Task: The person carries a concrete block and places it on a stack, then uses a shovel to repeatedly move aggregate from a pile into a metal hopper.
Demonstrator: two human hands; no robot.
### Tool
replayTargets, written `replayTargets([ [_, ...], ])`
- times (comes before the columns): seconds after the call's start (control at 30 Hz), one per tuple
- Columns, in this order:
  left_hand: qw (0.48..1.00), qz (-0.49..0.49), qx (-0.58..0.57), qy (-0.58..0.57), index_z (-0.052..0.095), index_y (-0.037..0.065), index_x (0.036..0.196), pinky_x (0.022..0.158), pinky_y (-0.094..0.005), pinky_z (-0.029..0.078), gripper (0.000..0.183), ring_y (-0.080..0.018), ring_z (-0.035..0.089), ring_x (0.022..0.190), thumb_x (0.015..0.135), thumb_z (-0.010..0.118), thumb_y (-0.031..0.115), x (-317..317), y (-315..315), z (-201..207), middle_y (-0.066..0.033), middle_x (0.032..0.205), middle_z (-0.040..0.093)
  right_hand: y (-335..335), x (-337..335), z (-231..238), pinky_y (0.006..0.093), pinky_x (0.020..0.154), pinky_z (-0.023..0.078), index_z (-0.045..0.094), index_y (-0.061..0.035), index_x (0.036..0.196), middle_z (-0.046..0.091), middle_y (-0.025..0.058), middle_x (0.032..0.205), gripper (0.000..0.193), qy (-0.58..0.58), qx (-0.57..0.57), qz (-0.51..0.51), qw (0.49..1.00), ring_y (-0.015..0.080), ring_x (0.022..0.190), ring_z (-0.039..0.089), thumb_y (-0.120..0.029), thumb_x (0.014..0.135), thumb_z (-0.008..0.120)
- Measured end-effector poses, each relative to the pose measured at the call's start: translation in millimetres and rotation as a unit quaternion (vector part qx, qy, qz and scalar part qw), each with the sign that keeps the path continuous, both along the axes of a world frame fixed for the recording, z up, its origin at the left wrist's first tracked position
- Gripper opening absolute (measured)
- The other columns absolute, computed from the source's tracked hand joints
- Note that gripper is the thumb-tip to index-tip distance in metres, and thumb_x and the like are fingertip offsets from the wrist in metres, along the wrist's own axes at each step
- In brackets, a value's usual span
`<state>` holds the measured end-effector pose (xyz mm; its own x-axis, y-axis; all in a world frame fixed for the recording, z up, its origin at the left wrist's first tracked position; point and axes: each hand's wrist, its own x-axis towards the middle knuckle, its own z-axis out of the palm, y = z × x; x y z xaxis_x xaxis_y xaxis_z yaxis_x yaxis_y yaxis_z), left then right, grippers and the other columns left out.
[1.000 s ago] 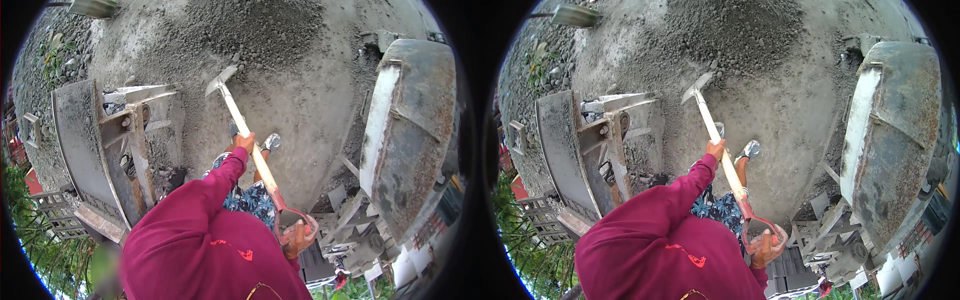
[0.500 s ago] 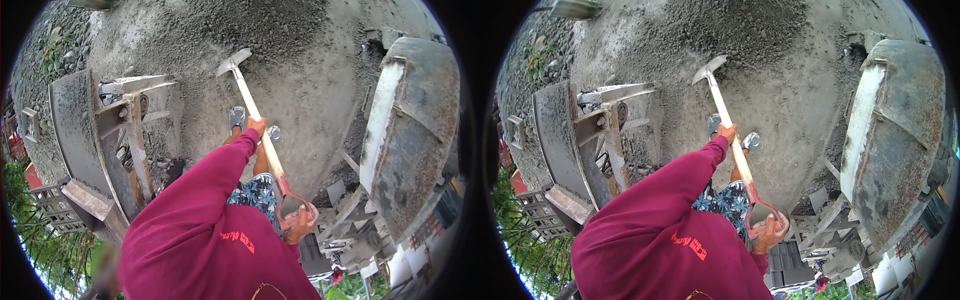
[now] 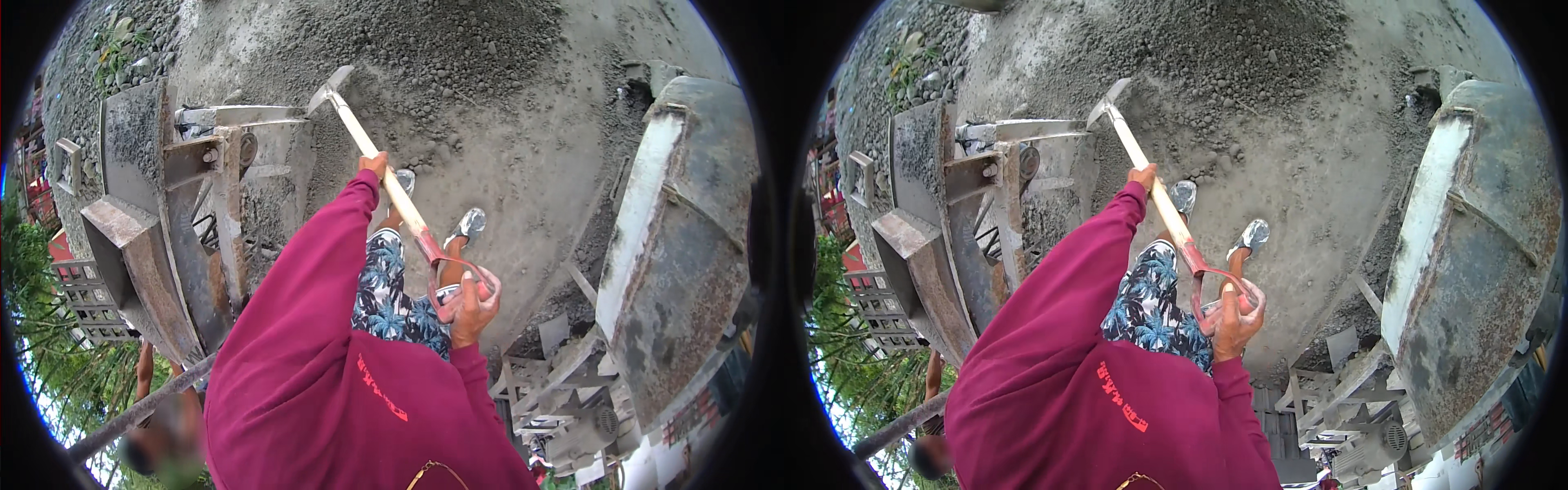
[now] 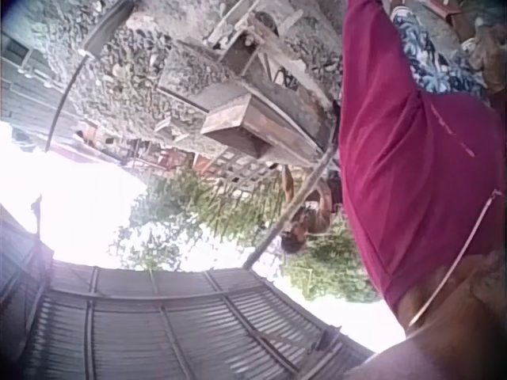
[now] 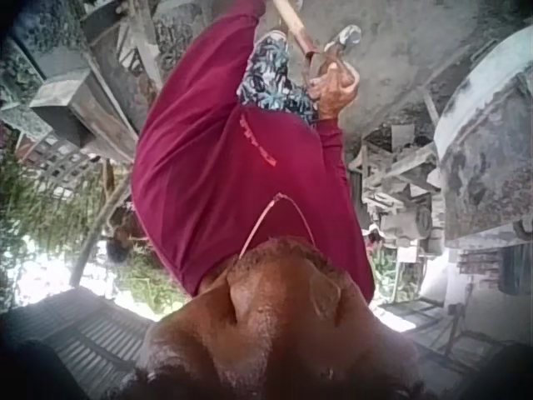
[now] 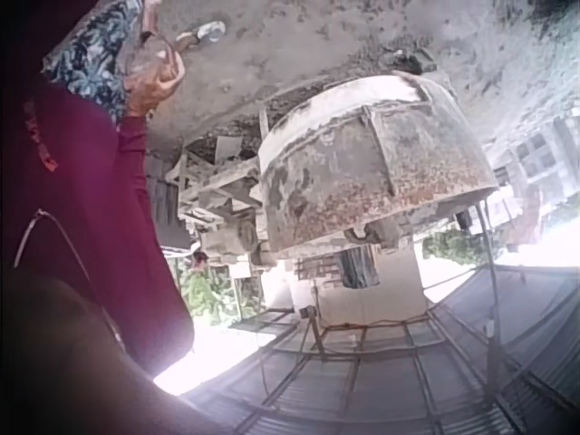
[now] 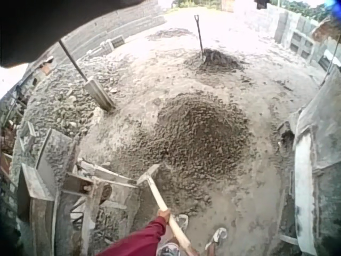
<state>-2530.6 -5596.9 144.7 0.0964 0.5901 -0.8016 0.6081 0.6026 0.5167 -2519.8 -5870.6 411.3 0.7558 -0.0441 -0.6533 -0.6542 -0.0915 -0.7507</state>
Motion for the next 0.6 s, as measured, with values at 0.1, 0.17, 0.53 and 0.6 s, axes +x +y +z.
replayTargets([
  [0.1, 1.0, 0.004, -0.027, 0.005, 0.058, -0.009, 0.07, 0.043, -0.0397, 0.048, 0.035, -0.0275, 0.06, 0.048, 0.075, 0.056, 0.026, 17, -3, -18, -0.018, 0.062, 0.061, -12, 18, -23, 0.0253, 0.042, 0.042, 0.048, 0.0015, 0.105, 0.055, 0.0098, 0.082, 0.031, -0.118, -0.041, 0.058, 0.99, 0.0132, 0.044, 0.051, -0.011, 0.08, 0.061],
  [0.17, 0.999, 0.024, -0.033, -0.021, 0.056, -0.008, 0.076, 0.043, -0.0402, 0.049, 0.034, -0.0287, 0.06, 0.049, 0.077, 0.058, 0.026, 7, -46, -24, -0.0184, 0.062, 0.061, -47, 16, -1, 0.0246, 0.042, 0.041, 0.048, 0.0012, 0.105, 0.054, 0.0088, 0.081, 0.03, -0.123, -0.071, 0.073, 0.987, 0.0124, 0.044, 0.05, -0.012, 0.081, 0.061],
  [0.53, 0.993, -0.081, -0.079, -0.042, 0.055, -0.008, 0.071, 0.048, -0.0384, 0.049, 0.032, -0.0256, 0.062, 0.054, 0.072, 0.063, 0.023, 10, -321, 37, -0.0172, 0.063, 0.06, -239, -7, 109, 0.0247, 0.037, 0.041, 0.047, 0.0032, 0.107, 0.056, 0.0125, 0.072, 0.04, -0.015, -0.162, -0.056, 0.985, 0.0147, 0.039, 0.05, -0.021, 0.077, 0.059],
  [0.6, 0.991, -0.123, -0.038, -0.046, 0.057, -0.009, 0.073, 0.052, -0.0383, 0.05, 0.034, -0.027, 0.063, 0.055, 0.072, 0.062, 0.024, 39, -295, 25, -0.0186, 0.066, 0.061, -222, 1, 82, 0.0245, 0.035, 0.04, 0.046, 0.0034, 0.107, 0.055, 0.011, 0.063, 0.04, -0.04, -0.139, -0.092, 0.985, 0.0149, 0.037, 0.049, -0.02, 0.078, 0.059],
])
